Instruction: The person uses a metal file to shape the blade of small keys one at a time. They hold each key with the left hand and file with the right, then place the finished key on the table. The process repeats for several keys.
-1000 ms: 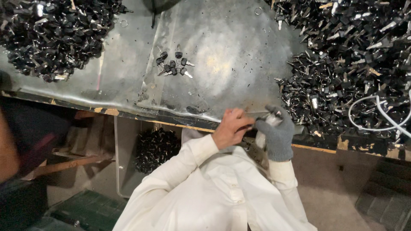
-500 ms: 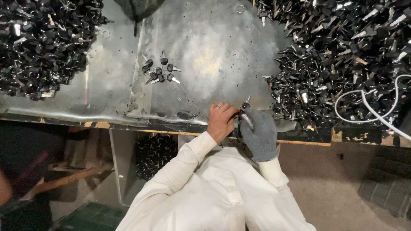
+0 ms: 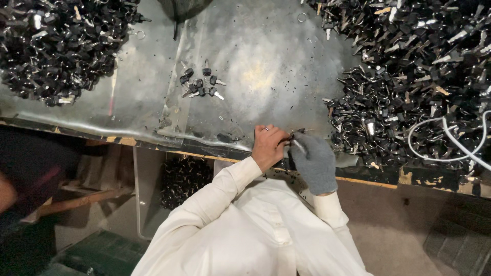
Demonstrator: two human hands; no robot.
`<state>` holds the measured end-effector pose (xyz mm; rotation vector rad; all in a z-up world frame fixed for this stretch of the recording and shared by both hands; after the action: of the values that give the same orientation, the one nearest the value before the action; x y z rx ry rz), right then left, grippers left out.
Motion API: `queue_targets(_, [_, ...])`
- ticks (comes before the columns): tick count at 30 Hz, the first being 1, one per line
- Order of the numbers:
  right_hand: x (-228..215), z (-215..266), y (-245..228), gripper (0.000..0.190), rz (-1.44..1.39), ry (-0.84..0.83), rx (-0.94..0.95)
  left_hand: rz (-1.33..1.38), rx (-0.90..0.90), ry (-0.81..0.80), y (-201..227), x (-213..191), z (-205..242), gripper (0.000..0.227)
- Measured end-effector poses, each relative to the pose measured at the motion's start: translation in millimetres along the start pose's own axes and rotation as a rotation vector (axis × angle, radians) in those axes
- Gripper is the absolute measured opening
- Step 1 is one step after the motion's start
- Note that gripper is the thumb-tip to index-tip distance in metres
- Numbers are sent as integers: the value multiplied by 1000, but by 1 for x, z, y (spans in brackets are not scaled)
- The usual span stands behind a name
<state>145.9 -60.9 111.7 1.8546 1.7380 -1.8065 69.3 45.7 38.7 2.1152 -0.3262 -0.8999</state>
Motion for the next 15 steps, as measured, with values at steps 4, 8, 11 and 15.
queue_targets(4, [1,-3,12,32,-49,10,24,-17,-37,66,-6,-5,-4,17])
queue_targets(8, [3,3,29,34,-72,-4,130,-53,12,2,-3,4,0,14])
queue_targets(11, [4,5,31,38,-119,2,178,-11,-3,27,-6,-1,0,16])
queue_targets(15, [1,3,23,37,-63,9,137,-39,24,41,-4,-3,-1,15])
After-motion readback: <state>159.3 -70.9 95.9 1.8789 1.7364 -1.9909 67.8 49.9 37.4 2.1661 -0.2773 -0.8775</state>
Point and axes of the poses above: each hand's wrist, its own z-axis away from the middle knuckle, its own x-axis out of the palm, y = z × x, the point moved 10 cm from there along -z, towards the middle knuckle, and after that the axes turned 8 degrees about y, right-handed, at the moved point
